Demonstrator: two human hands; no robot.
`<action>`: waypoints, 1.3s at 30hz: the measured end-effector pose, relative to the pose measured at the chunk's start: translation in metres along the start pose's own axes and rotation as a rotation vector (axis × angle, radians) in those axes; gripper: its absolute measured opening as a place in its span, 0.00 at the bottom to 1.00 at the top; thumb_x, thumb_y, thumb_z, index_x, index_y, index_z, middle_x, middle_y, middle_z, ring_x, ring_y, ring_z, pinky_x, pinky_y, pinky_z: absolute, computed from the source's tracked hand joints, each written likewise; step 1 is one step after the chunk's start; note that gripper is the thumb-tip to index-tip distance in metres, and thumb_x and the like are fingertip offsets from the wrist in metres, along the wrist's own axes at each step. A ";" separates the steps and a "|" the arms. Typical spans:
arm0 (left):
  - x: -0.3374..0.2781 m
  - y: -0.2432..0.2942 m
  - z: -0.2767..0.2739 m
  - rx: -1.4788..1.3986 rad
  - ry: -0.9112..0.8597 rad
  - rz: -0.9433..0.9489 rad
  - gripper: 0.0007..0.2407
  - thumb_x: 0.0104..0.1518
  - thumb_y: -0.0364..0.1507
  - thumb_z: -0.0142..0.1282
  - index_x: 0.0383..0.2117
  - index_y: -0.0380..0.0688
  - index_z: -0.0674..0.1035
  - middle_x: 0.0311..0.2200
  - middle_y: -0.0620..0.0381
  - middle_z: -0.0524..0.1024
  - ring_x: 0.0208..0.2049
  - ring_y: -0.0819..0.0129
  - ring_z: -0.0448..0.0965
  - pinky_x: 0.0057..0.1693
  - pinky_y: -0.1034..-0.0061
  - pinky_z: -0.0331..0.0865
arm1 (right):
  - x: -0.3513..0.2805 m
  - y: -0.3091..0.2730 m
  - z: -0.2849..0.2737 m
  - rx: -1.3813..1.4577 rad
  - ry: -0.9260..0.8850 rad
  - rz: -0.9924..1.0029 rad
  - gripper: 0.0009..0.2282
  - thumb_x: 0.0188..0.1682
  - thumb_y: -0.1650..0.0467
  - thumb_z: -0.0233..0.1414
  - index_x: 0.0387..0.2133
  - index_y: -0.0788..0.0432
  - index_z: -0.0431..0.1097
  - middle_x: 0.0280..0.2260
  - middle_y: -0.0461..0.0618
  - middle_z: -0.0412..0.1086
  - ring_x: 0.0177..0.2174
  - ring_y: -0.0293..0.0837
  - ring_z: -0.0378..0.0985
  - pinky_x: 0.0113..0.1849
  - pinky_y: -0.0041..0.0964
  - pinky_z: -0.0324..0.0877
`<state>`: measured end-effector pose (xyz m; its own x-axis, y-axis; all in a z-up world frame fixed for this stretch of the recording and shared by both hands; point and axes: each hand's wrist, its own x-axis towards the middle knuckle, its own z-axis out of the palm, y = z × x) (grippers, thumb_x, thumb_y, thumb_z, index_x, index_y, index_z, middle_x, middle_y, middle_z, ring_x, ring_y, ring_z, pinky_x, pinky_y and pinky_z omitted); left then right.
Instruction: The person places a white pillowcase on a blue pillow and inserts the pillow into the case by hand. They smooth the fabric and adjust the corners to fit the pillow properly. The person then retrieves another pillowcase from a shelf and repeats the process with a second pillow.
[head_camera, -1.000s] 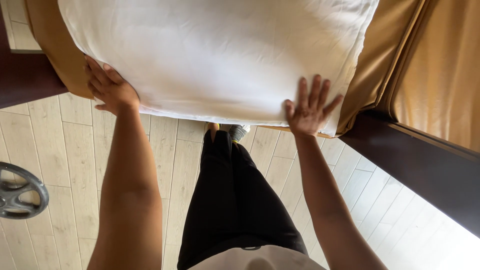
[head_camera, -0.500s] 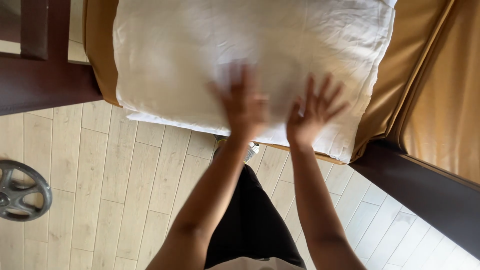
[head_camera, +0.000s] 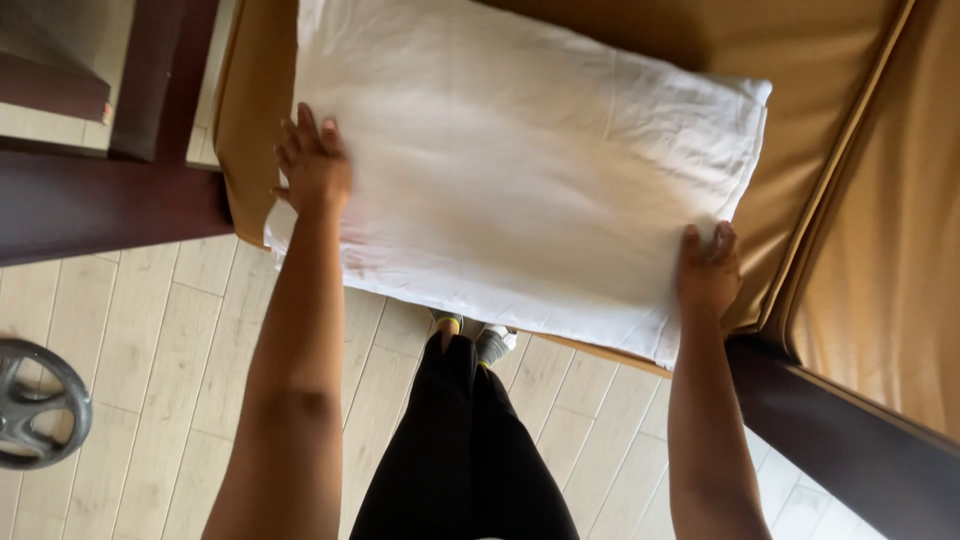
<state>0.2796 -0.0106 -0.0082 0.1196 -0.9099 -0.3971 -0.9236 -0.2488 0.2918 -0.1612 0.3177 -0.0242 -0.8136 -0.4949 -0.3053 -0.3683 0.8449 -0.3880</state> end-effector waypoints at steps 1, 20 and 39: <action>0.017 0.002 0.001 -0.057 -0.022 -0.061 0.30 0.64 0.56 0.23 0.74 0.67 0.47 0.76 0.61 0.38 0.75 0.48 0.37 0.68 0.26 0.33 | 0.020 0.006 0.006 0.072 0.078 -0.004 0.33 0.54 0.49 0.46 0.68 0.51 0.53 0.65 0.54 0.59 0.61 0.55 0.64 0.59 0.49 0.61; 0.034 0.106 0.014 0.188 -0.005 0.302 0.27 0.67 0.43 0.42 0.72 0.59 0.54 0.76 0.53 0.43 0.75 0.44 0.39 0.72 0.33 0.33 | 0.131 -0.074 -0.054 1.043 -0.336 0.147 0.21 0.47 0.71 0.64 0.54 0.62 0.71 0.47 0.48 0.78 0.45 0.43 0.81 0.45 0.39 0.78; 0.038 0.136 -0.055 0.465 -0.234 1.213 0.23 0.51 0.19 0.56 0.54 0.61 0.80 0.54 0.69 0.77 0.65 0.67 0.65 0.70 0.35 0.20 | -0.146 -0.045 -0.142 0.577 -0.560 -0.371 0.16 0.40 0.76 0.64 0.44 0.63 0.76 0.41 0.50 0.81 0.42 0.41 0.82 0.45 0.35 0.75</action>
<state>0.1789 -0.0972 0.0644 -0.8891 -0.3831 -0.2504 -0.4430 0.8577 0.2610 -0.0896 0.3813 0.1613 -0.2910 -0.8714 -0.3950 -0.1571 0.4508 -0.8787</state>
